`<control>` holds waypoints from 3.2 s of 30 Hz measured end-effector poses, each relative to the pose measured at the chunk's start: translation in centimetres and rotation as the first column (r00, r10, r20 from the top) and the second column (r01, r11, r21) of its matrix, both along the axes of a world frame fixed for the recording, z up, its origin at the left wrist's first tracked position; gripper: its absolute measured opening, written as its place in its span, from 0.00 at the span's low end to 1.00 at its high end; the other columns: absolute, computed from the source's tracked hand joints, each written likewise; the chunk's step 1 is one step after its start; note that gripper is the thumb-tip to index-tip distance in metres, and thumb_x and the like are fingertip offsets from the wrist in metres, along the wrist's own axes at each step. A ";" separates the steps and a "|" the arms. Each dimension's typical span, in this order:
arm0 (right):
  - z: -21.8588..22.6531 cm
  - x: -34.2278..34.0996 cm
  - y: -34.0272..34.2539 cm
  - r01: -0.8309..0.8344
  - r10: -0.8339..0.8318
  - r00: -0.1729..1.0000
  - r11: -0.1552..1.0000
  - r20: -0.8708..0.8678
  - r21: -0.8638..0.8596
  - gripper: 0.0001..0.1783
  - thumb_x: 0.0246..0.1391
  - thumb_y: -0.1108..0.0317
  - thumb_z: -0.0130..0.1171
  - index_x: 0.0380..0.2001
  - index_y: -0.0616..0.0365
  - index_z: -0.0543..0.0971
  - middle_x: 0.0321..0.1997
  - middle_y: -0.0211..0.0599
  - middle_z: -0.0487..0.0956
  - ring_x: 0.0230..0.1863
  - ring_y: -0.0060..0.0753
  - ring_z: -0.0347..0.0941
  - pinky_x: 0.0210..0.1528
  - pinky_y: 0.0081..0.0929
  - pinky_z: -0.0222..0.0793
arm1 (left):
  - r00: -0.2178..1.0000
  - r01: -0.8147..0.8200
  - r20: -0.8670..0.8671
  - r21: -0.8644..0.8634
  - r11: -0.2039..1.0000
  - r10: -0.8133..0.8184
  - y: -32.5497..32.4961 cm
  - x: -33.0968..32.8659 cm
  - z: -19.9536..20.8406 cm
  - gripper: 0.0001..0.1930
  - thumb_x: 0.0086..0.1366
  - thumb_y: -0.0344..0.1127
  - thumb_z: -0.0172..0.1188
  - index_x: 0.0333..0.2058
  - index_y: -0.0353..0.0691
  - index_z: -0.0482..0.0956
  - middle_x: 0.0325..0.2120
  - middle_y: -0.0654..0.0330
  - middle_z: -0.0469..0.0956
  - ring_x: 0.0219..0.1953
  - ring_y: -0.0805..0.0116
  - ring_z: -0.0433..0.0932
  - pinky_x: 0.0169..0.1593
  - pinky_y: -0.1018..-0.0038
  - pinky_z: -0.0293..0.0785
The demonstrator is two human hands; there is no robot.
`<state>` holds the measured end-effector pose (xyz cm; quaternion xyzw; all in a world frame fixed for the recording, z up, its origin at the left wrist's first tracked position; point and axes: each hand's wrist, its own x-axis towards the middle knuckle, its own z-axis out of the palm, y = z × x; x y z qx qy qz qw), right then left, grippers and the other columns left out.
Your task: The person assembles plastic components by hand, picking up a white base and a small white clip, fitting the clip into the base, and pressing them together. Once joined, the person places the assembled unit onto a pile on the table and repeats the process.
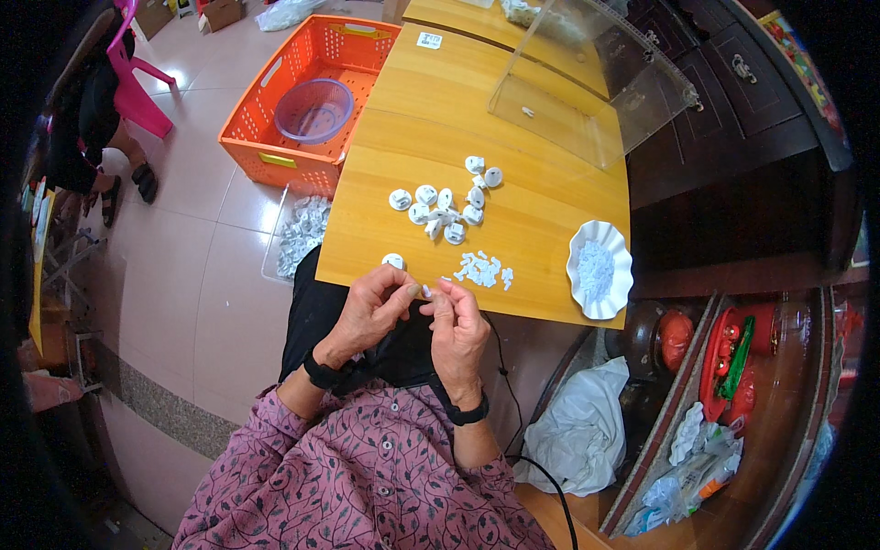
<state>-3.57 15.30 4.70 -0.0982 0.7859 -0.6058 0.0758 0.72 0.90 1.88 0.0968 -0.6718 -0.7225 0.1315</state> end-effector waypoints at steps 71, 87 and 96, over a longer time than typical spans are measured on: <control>3.4 1.7 -1.6 -0.001 0.123 0.863 0.971 -0.490 0.241 0.06 0.56 0.76 0.63 0.34 0.62 0.75 0.47 0.48 0.76 0.44 0.45 0.77 0.48 0.40 0.75 | 0.961 0.253 -0.199 0.915 0.315 -0.193 -1.6 1.3 -1.4 0.17 0.74 0.32 0.56 0.58 0.32 0.73 0.44 0.54 0.80 0.43 0.64 0.84 0.46 0.72 0.86; 2.9 1.8 -2.0 -0.008 0.143 0.865 0.962 -0.480 0.272 0.07 0.56 0.74 0.65 0.33 0.62 0.75 0.45 0.50 0.76 0.48 0.50 0.76 0.49 0.44 0.73 | 0.962 0.250 -0.179 0.876 0.411 -0.205 -1.5 1.7 -1.6 0.14 0.74 0.33 0.55 0.55 0.35 0.76 0.46 0.57 0.81 0.47 0.68 0.82 0.49 0.69 0.85; 3.0 1.8 -1.9 -0.023 0.162 0.861 0.959 -0.481 0.283 0.07 0.56 0.75 0.64 0.33 0.62 0.75 0.45 0.50 0.76 0.48 0.50 0.76 0.48 0.43 0.73 | 0.964 0.253 -0.169 0.823 0.508 -0.206 -1.6 1.8 -1.4 0.13 0.74 0.32 0.56 0.54 0.35 0.77 0.47 0.58 0.81 0.47 0.69 0.82 0.49 0.70 0.84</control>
